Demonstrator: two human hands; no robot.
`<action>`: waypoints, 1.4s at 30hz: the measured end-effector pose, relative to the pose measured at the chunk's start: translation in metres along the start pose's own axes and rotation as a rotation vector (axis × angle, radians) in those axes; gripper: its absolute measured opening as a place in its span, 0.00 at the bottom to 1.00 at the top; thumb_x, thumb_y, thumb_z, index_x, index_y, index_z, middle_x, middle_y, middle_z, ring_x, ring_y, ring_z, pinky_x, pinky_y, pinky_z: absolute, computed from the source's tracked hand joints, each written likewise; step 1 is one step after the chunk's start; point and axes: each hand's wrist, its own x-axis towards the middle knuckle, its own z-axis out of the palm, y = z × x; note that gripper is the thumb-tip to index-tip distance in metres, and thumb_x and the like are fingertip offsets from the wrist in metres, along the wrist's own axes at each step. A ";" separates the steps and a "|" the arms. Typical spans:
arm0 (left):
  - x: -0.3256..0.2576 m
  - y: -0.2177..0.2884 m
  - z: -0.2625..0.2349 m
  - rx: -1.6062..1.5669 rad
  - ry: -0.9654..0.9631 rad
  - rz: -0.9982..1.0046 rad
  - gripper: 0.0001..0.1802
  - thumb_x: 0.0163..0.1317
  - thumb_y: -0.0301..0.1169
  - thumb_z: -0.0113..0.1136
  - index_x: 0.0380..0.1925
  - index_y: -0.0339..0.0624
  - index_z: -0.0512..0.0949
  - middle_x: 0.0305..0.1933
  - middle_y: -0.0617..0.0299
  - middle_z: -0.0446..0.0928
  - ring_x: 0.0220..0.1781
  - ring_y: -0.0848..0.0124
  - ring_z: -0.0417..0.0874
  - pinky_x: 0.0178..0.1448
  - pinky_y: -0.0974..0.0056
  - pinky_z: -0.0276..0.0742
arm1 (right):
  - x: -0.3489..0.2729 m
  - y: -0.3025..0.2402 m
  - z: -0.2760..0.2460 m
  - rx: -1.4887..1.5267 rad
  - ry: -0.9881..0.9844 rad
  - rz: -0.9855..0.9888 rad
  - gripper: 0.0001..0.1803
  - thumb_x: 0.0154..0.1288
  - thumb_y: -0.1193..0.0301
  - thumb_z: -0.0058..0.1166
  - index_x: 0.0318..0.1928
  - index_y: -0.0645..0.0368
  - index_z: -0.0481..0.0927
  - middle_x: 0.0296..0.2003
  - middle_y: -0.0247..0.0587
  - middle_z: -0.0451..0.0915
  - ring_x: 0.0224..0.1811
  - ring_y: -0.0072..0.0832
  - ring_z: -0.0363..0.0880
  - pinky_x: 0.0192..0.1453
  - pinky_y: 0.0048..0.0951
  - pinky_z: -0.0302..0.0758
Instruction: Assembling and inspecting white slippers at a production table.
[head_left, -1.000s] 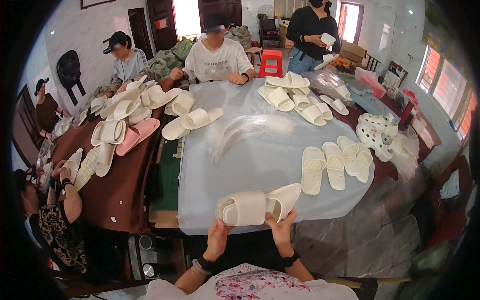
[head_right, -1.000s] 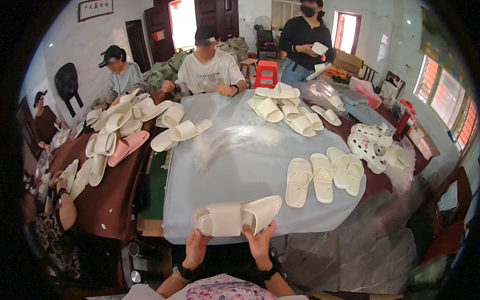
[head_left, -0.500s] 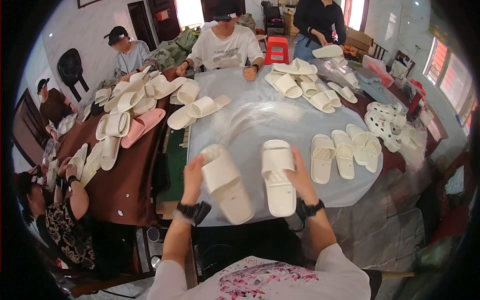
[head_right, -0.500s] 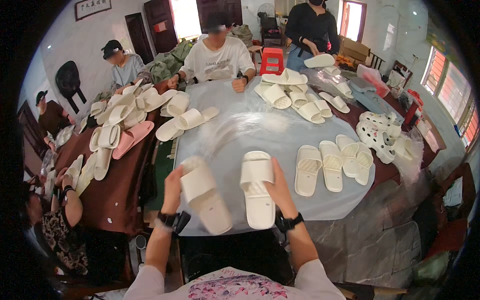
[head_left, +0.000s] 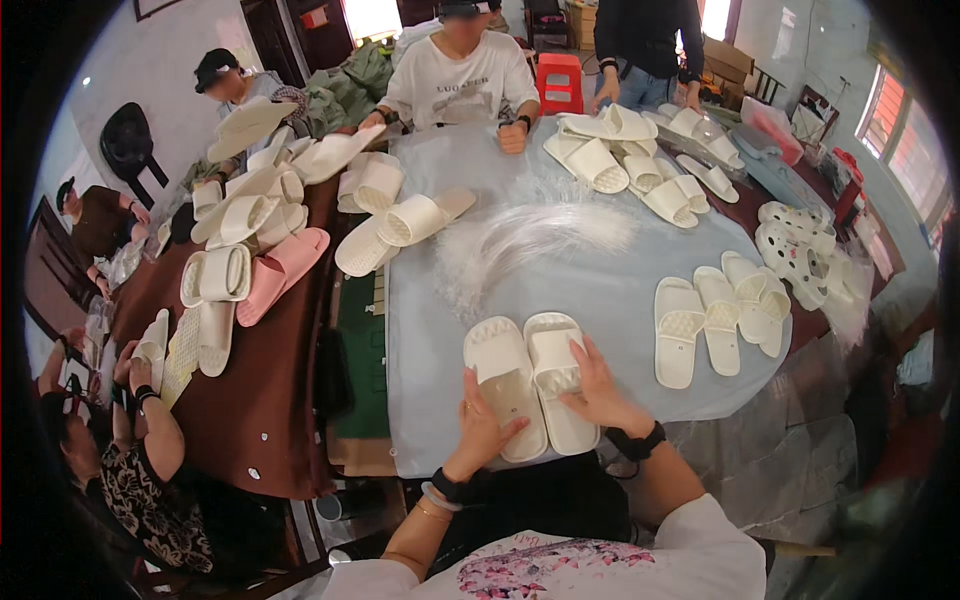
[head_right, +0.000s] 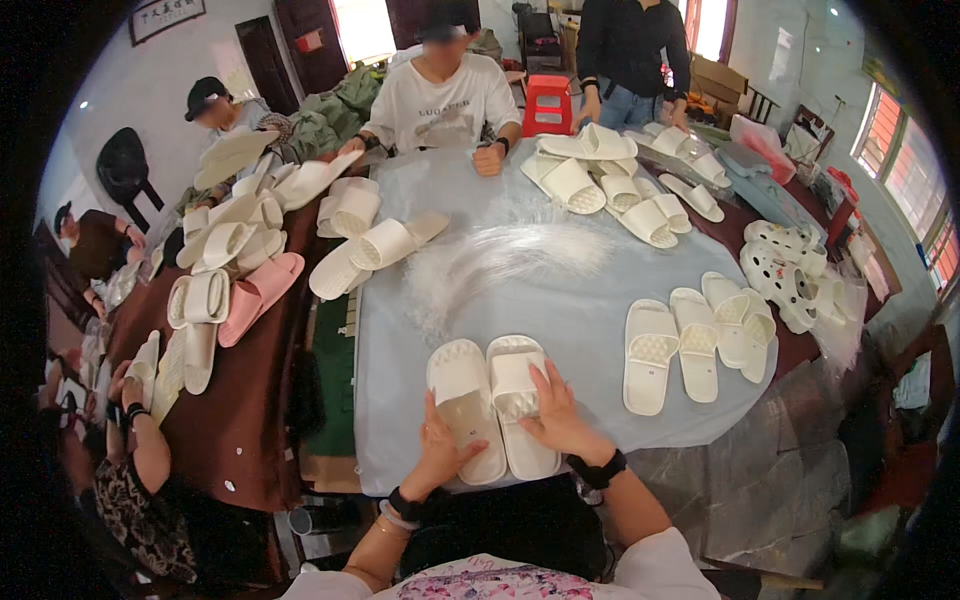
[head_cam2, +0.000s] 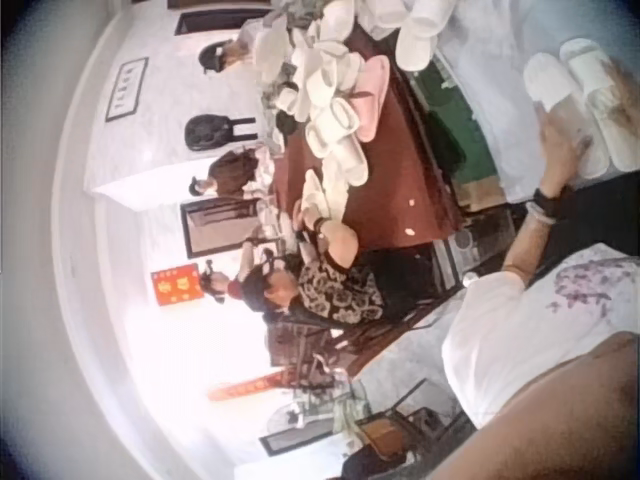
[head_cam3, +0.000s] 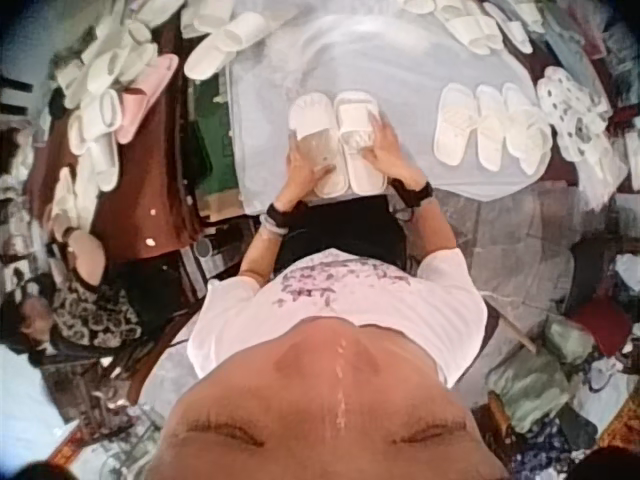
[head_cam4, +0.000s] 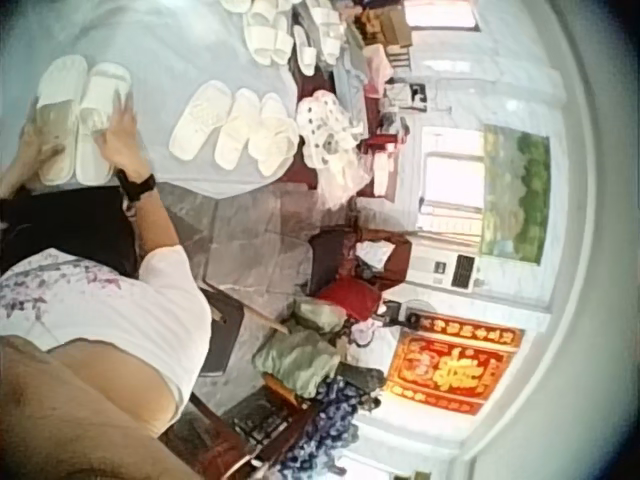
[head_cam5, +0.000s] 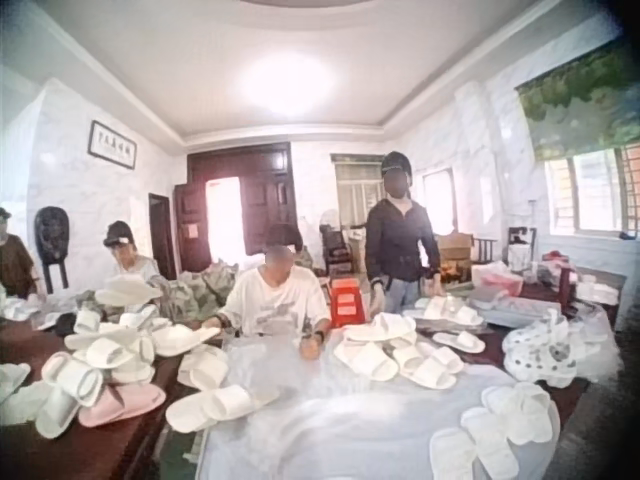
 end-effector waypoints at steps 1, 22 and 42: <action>0.000 0.002 -0.002 -0.005 -0.010 -0.008 0.63 0.40 0.45 0.70 0.61 0.25 0.34 0.66 0.33 0.41 0.67 0.44 0.47 0.65 0.48 0.46 | 0.001 0.005 -0.003 -0.024 -0.029 -0.048 0.44 0.55 0.63 0.53 0.66 0.56 0.41 0.65 0.57 0.35 0.68 0.50 0.36 0.67 0.50 0.44; -0.052 0.058 -0.016 -0.253 0.407 -0.128 0.27 0.57 0.23 0.52 0.57 0.33 0.59 0.60 0.48 0.61 0.60 0.61 0.64 0.60 0.64 0.60 | 0.104 0.073 -0.053 -0.166 0.079 0.190 0.09 0.57 0.68 0.48 0.33 0.62 0.73 0.28 0.47 0.75 0.32 0.43 0.74 0.37 0.38 0.70; 0.121 -0.034 -0.047 -1.814 -0.168 -0.578 0.12 0.65 0.30 0.45 0.42 0.33 0.70 0.30 0.66 0.73 0.28 0.77 0.73 0.28 0.76 0.69 | -0.086 -0.080 0.004 0.471 -0.711 -0.026 0.11 0.62 0.66 0.49 0.39 0.61 0.71 0.31 0.43 0.75 0.33 0.35 0.74 0.37 0.30 0.70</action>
